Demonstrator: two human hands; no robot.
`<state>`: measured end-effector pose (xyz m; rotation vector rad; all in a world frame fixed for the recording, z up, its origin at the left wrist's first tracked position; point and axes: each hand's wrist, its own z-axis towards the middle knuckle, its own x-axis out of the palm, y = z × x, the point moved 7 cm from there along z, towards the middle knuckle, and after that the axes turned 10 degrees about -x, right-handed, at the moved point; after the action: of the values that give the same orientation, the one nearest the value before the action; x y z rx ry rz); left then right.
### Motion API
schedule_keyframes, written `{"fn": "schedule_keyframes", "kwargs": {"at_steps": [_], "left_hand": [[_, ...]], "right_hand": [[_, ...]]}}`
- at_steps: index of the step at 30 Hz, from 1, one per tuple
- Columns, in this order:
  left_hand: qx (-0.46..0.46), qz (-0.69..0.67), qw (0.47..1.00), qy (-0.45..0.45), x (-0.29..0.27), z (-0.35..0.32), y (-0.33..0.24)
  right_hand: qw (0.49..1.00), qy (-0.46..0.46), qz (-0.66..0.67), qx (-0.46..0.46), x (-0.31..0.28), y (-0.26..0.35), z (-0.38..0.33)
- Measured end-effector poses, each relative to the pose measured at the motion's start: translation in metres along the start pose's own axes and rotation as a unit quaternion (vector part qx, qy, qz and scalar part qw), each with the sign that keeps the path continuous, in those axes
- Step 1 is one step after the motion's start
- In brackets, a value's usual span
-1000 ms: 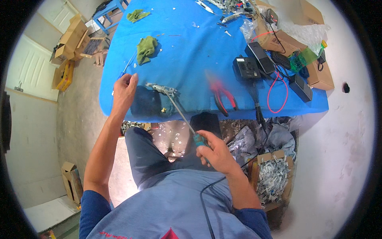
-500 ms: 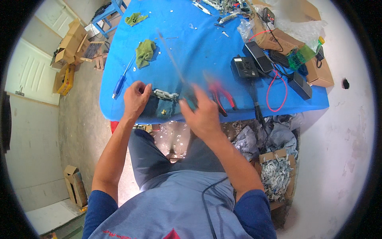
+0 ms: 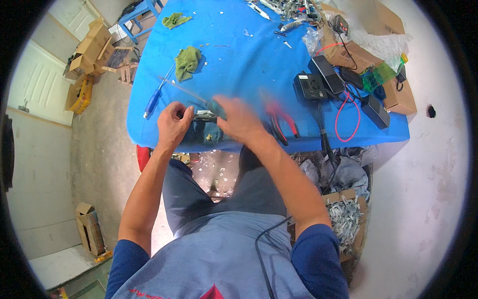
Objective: The person uses a screwdriver to pry open and dismantle a small metal electronic component while holding it in their hand.
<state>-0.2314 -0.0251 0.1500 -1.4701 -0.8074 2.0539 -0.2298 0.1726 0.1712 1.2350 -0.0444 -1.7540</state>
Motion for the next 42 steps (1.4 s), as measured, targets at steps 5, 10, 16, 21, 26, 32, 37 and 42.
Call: {"fn": "schedule_keyframes", "kwargs": {"at_steps": [5, 10, 16, 21, 26, 32, 37, 42], "left_hand": [[-0.032, -0.056, 0.998, 0.013, 0.001, -0.002, 0.007], [0.065, 0.008, 0.998, -0.024, -0.005, -0.01, -0.013], [0.016, -0.022, 0.999, -0.033, -0.005, -0.013, -0.008], [-0.038, -0.045, 0.998, -0.009, -0.003, -0.012, -0.002], [0.044, 0.022, 0.999, -0.009, -0.002, -0.013, -0.014], [0.072, 0.05, 0.996, -0.006, 0.0, -0.016, -0.016], [0.086, 0.037, 0.996, 0.001, 0.001, -0.018, -0.02], [0.08, 0.03, 0.996, -0.013, 0.0, -0.018, -0.018]], "right_hand": [[0.995, 0.081, 0.049, -0.03, 0.001, -0.02, 0.035], [0.991, 0.088, 0.093, -0.03, 0.004, -0.027, 0.042], [0.993, 0.09, 0.046, -0.069, 0.0, -0.022, 0.037], [0.991, 0.112, 0.033, -0.072, -0.005, -0.019, 0.036], [0.99, 0.119, 0.026, -0.071, -0.005, -0.024, 0.033], [0.991, 0.099, 0.086, -0.027, 0.0, -0.035, 0.029], [0.989, 0.118, 0.086, -0.016, 0.005, -0.042, 0.029], [0.995, 0.03, 0.095, 0.014, -0.011, -0.042, 0.03]]}}
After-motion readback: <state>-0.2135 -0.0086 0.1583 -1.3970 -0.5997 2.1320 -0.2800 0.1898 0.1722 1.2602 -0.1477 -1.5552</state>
